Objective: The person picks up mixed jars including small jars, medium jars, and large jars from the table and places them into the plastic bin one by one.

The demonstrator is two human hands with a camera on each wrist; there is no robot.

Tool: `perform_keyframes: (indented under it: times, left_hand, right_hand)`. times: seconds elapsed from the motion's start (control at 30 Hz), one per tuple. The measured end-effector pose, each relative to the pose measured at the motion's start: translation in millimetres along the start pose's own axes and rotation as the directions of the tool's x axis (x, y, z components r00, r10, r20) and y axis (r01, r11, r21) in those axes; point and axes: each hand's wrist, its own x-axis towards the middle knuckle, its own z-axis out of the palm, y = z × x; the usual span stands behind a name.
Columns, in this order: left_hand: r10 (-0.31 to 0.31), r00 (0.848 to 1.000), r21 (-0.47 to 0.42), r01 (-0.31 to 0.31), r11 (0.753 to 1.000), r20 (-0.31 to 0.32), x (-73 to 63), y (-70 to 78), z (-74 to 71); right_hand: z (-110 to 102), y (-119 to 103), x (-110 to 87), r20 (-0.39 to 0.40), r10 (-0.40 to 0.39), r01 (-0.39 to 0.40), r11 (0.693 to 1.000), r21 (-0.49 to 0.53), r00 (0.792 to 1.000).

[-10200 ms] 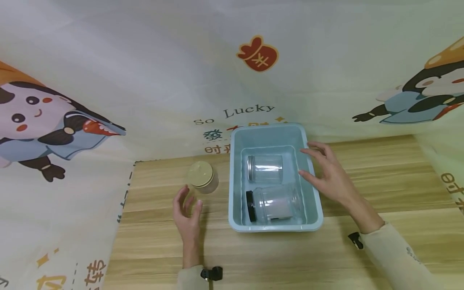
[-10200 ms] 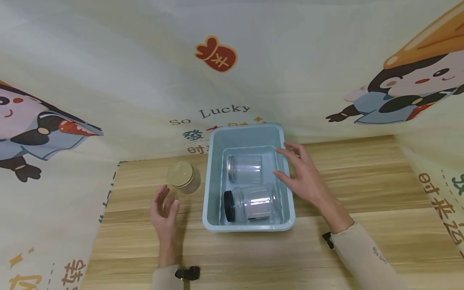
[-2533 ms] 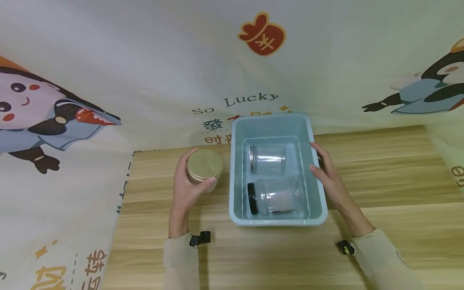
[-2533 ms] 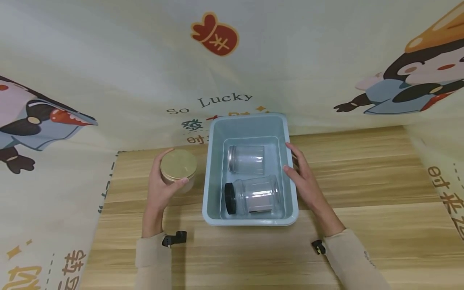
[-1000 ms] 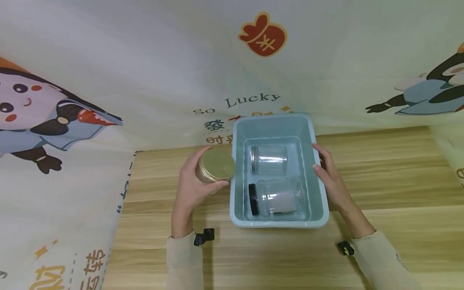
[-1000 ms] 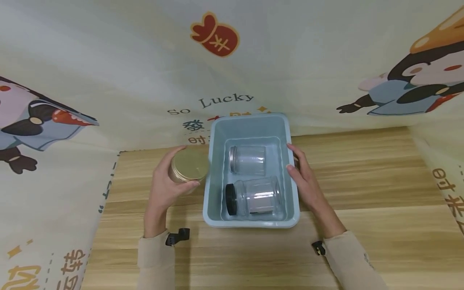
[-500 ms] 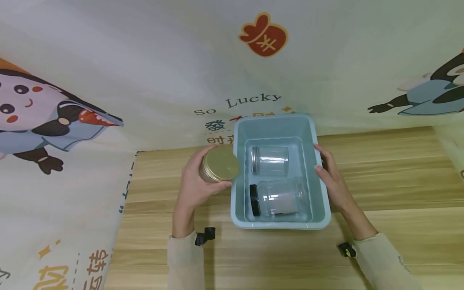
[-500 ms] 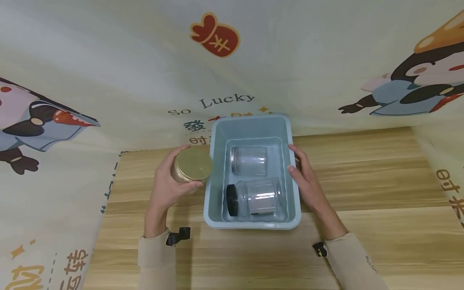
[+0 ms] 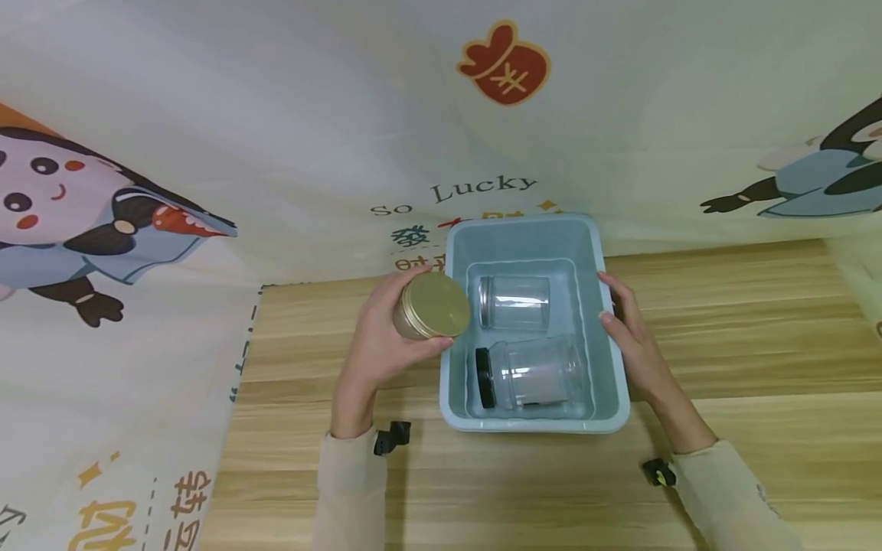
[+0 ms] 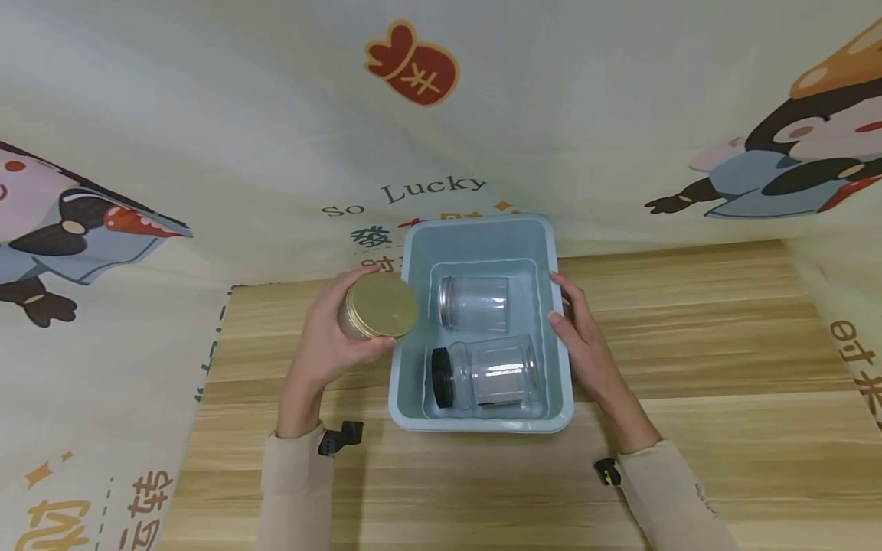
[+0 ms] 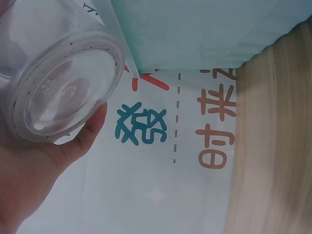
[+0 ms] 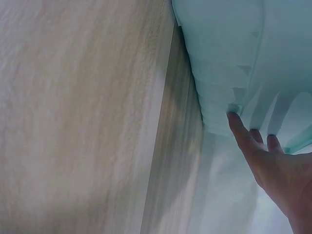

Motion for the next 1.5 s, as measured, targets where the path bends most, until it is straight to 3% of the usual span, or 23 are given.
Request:
perform_keyframes:
  times: [0.27,0.7,0.97,1.27,1.5]
  left_hand:
    - [0.038,0.999,0.012,-0.039,0.999,0.034,11.7,6.6,-0.9]
    - [0.038,0.997,-0.036,-0.035,0.999,0.072,18.8,16.2,3.2]
    - [0.03,0.994,0.009,-0.031,0.999,0.108,22.3,22.6,2.8]
    - [0.073,0.985,0.102,-0.089,0.991,0.158,29.5,26.5,11.1]
    - [0.113,0.981,0.093,-0.129,0.987,0.157,34.4,27.6,19.2]
  right_hand:
    - [-2.7,-0.7,0.5,-0.004,0.001,-0.001,1.0,0.006,1.0]
    - [-0.5,0.1,-0.8,0.001,0.005,-0.004,1.0,-0.016,1.0]
    - [0.9,-0.2,0.1,0.006,0.004,-0.004,1.0,0.01,1.0]
    - [3.3,-0.6,0.7,0.015,0.002,-0.002,0.999,0.037,1.0]
    - [1.5,-1.3,0.3,0.009,0.018,-0.018,0.999,0.027,1.0]
